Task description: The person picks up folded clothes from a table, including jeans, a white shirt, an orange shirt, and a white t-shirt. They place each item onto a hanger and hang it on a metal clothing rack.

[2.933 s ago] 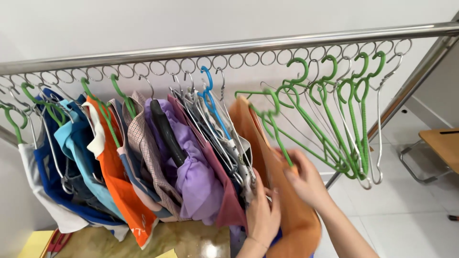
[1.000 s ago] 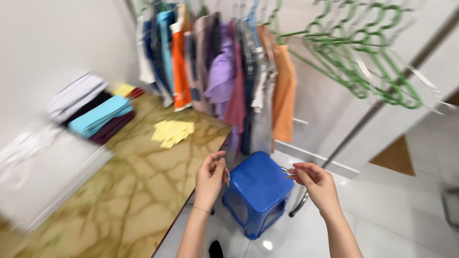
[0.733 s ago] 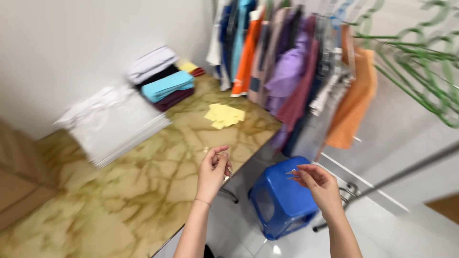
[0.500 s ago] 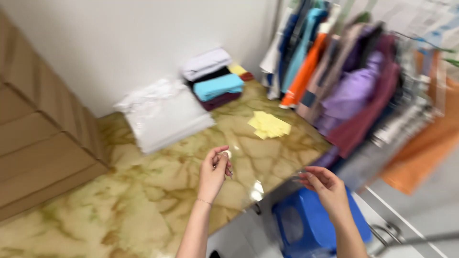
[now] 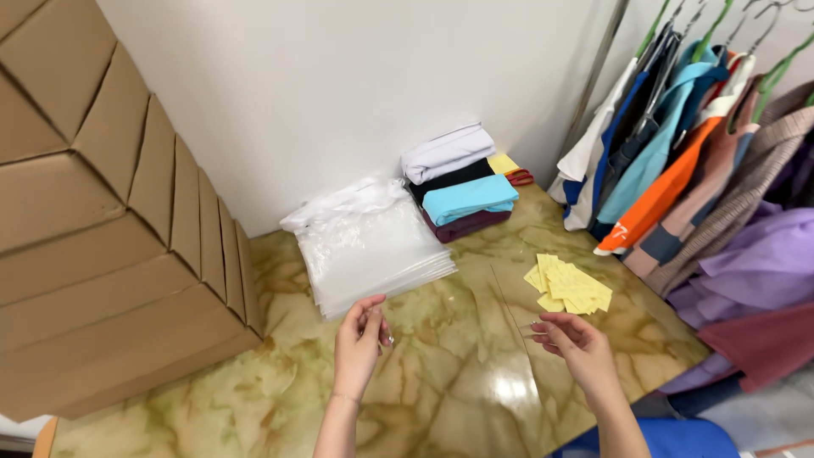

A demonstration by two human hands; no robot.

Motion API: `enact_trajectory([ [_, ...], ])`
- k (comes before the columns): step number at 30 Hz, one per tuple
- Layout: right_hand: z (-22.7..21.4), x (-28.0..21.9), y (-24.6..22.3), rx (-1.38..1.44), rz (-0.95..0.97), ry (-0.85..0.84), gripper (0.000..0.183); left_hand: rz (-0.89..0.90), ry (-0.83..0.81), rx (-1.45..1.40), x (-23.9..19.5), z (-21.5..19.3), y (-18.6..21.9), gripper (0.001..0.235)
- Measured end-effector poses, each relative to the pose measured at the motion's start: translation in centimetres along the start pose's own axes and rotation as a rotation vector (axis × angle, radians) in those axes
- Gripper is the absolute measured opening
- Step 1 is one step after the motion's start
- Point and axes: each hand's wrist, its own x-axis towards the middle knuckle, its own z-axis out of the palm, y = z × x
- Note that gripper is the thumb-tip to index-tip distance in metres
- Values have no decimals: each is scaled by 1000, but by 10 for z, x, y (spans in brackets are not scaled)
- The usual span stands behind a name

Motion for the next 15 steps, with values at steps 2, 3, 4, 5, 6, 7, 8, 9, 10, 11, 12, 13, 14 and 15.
enact_trajectory([
  [2,2,18,4,0,25,2,22,4,15,-24,13,-2,-15,27],
  [3,6,26,3,3,19,2,22,10,15,-24,17,-1,-13,27],
  [4,8,35,1,6,33,1,23,-27,27,-23,21,1,-13,28],
  [5,9,43,0,10,47,1,23,-64,40,-22,24,4,-12,29],
  [6,11,54,-2,11,43,2,23,-60,39,-23,29,9,-6,29],
  [7,13,65,-5,-2,58,-5,21,-88,55,-9,33,14,0,29],
  [8,16,77,-8,-14,73,-11,20,-114,72,5,39,19,8,30],
  [9,20,88,-21,-10,68,-11,20,-109,71,6,48,26,15,30],
  [10,23,96,-31,-42,65,-27,19,-114,64,27,55,32,21,30],
  [11,26,104,-41,-75,61,-43,20,-120,57,48,63,39,26,30],
  [12,28,114,-47,-72,66,-42,20,-122,56,53,75,45,25,30],
  [13,31,125,-54,-72,56,-51,20,-88,47,56,88,51,24,30],
  [14,32,135,-58,-77,49,-62,20,-60,40,58,97,57,19,30],
  [15,33,147,-58,-79,58,-64,20,-68,43,60,104,64,25,30],
])
